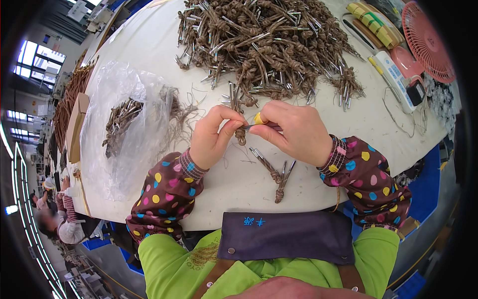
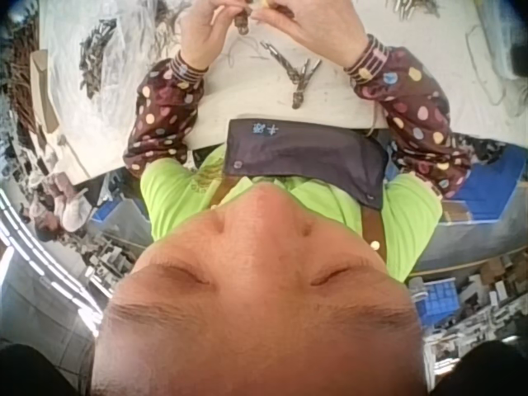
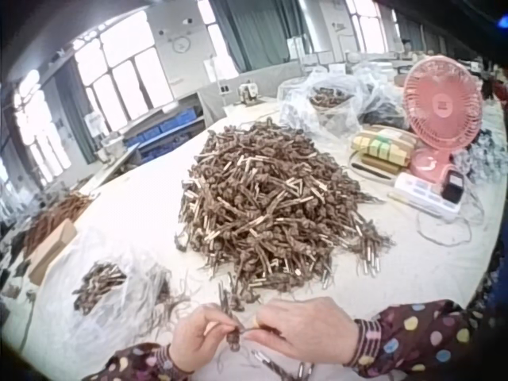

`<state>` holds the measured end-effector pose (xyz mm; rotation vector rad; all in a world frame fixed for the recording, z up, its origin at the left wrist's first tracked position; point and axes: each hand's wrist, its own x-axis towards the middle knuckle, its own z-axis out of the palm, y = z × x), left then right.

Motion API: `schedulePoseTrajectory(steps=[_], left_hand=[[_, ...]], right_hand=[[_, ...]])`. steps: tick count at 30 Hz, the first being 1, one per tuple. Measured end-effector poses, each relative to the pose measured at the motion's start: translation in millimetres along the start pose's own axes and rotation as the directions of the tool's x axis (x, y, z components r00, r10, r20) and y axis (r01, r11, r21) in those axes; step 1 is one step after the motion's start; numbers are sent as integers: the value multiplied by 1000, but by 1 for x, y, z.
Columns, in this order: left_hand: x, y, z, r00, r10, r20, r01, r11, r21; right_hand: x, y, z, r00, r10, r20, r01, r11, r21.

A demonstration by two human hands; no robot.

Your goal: The person trims loose threads from knotted cord pieces using thread snips and stacks the trimmed cords on the table.

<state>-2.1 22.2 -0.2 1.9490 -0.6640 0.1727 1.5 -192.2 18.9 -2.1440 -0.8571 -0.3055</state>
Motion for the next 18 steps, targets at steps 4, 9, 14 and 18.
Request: schedulePoseTrajectory(steps=[4,9,14,18], left_hand=[[0,3,1,1000,-13,-1,13,1000,-5],[-1,4,4,992,-128,-5,126,984,-130],[0,7,4,984,-169,54,173,982,-71],[11,18,8,955,175,241,-243,926,290]], right_hand=[[-1,0,-1,1000,3,21,-2,1000,-12],[-1,0,1,999,-21,49,22,999,-28],[9,15,-6,928,343,145,-367,779,509],[10,16,17,898,393,197,-392,511,765]])
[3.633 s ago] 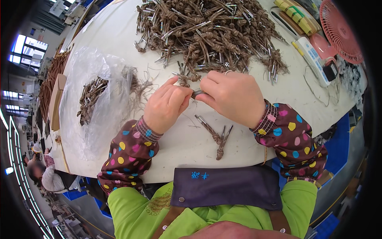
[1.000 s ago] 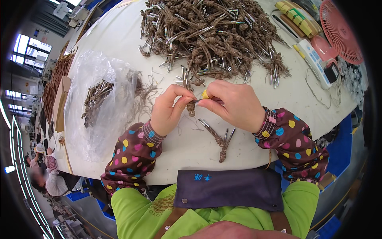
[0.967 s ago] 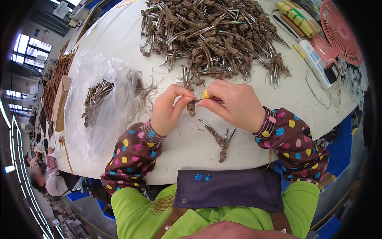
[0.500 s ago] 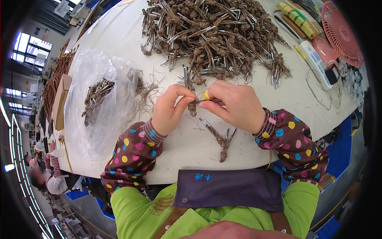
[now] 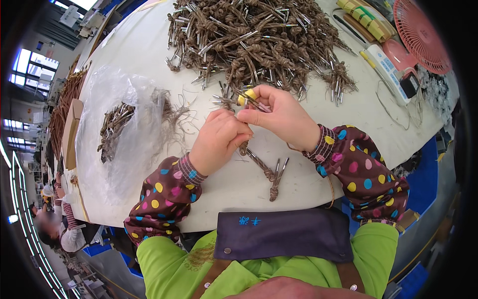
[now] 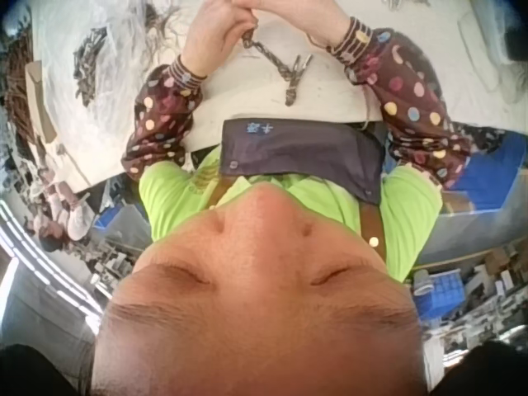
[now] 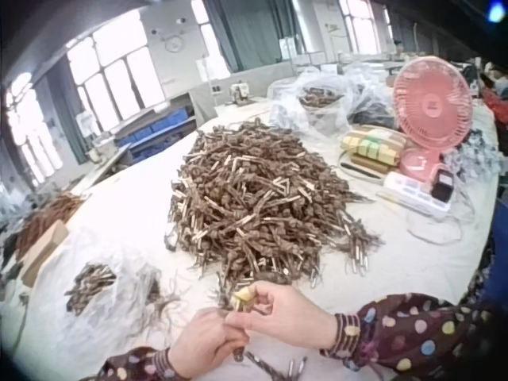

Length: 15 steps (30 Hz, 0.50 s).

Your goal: The person trims loose threads from knotted cord pieces using thread snips and stacks the trimmed cords on the table.

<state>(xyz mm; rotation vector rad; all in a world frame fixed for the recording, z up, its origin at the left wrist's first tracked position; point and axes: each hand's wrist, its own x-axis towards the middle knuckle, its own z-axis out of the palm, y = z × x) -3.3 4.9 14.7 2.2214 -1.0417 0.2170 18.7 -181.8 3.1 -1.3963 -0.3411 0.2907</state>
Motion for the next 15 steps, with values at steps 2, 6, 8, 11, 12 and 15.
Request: schedulePoseTrajectory(steps=[2,6,8,11,12,15], left_hand=[[-4,0,2,999,8,-38,-9,1000,-15],[-9,-11,2,884,-462,-68,314,696,-646],[-9,-22,-4,847,-525,-84,389,719,-576],[-8,-18,-9,827,-556,-83,460,754,-469],[-4,-11,-10,867,-496,52,447,727,-521],[-3,1,-13,876,-373,307,482,650,-588]], right_hand=[[0,-7,-4,997,76,33,-76,997,-7],[-3,-29,-14,979,199,41,-201,979,39],[-3,-29,-17,979,201,38,-202,978,43],[-1,-28,-18,982,180,51,-181,983,30],[-1,-26,-18,986,153,67,-154,988,11],[-1,-14,-18,991,66,115,-75,995,69]])
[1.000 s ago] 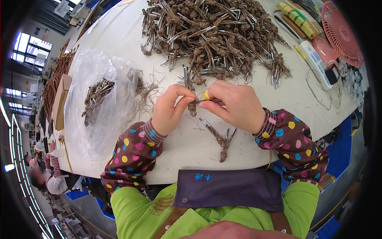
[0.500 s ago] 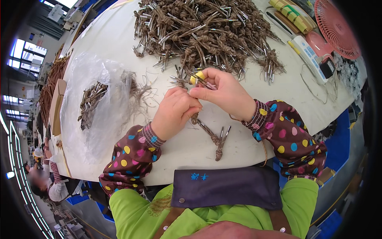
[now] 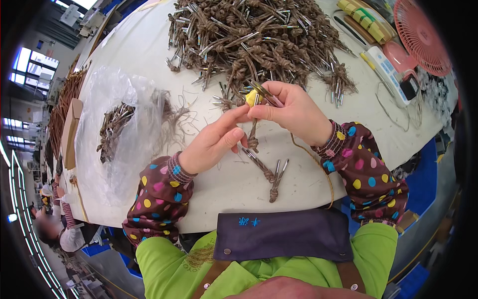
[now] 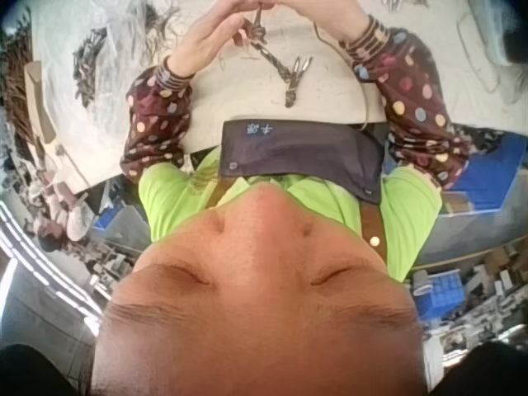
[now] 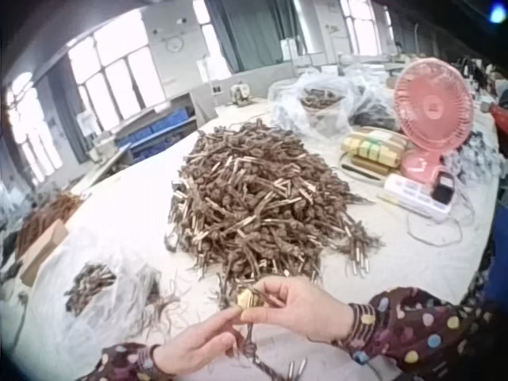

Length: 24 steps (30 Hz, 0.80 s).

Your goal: The person trims loose threads from knotted cord pieces using thread snips and stacks the trimmed cords on the table.

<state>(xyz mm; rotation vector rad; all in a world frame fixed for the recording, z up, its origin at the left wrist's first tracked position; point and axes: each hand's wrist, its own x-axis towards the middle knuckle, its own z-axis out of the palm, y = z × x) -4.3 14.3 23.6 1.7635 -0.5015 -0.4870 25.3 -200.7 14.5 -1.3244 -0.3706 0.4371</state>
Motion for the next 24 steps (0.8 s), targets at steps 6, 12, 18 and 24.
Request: schedulePoseTrajectory(steps=[6,12,18,24], left_hand=[[0,-11,-3,984,-33,173,67,978,-195],[2,-8,-2,989,-118,91,127,987,-103],[1,-6,1,995,51,-89,-33,982,187],[0,-11,5,929,358,-92,-290,861,419]], right_hand=[[-2,-5,1,999,-10,32,13,995,-102],[-2,-5,2,999,-28,-22,23,978,-208],[-1,0,1,993,-99,-68,87,983,-159],[-1,-7,0,998,46,-49,-47,998,-33]])
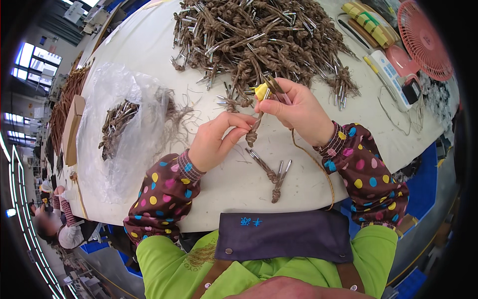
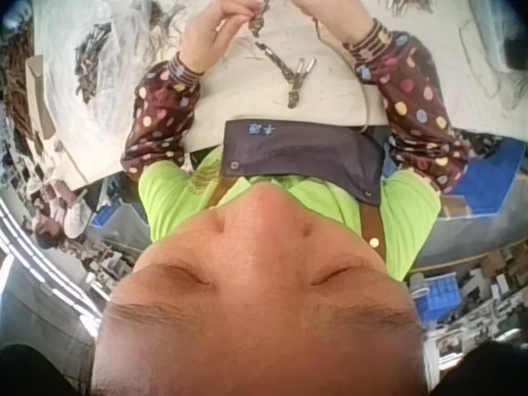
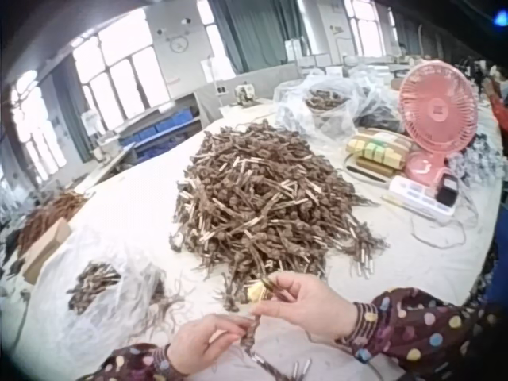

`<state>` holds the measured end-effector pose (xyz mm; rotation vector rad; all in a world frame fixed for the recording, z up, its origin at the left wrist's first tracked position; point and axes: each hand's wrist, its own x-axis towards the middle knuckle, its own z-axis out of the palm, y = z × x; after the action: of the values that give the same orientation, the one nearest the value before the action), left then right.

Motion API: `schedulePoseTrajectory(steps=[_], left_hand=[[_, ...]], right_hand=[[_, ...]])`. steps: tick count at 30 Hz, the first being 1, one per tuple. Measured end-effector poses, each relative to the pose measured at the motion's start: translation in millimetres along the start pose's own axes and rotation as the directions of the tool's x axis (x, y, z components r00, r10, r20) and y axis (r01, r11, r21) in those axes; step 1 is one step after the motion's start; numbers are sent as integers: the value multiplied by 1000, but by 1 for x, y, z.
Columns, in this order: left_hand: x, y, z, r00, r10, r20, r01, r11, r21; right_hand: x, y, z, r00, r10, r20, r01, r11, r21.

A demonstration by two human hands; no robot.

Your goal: The person trims loose threads from knotted cord pieces using thread snips and stacks the trimmed cords on the table.

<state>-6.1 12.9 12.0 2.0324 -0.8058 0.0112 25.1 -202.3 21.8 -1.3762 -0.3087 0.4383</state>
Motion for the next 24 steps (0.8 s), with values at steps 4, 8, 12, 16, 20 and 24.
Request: schedulePoseTrajectory(steps=[4,8,12,16,20,24], left_hand=[[-8,-1,9,996,-87,27,89,869,-487],[-8,-2,14,985,-149,88,168,696,-698],[-7,-3,12,985,-175,1,149,837,-526],[-10,-12,9,977,-158,-142,106,941,-321],[-9,-10,8,975,-105,-198,69,981,-179],[-12,-17,9,973,-105,-207,83,990,-111]], right_hand=[[-1,3,4,1000,-1,29,0,998,57],[4,13,2,986,-163,22,164,986,-25],[0,9,1,881,-396,-258,321,902,-290],[-13,-15,-9,959,-284,-21,223,794,-565],[-15,-1,7,886,-437,154,392,530,-752],[-15,4,14,874,-471,121,352,440,-826]])
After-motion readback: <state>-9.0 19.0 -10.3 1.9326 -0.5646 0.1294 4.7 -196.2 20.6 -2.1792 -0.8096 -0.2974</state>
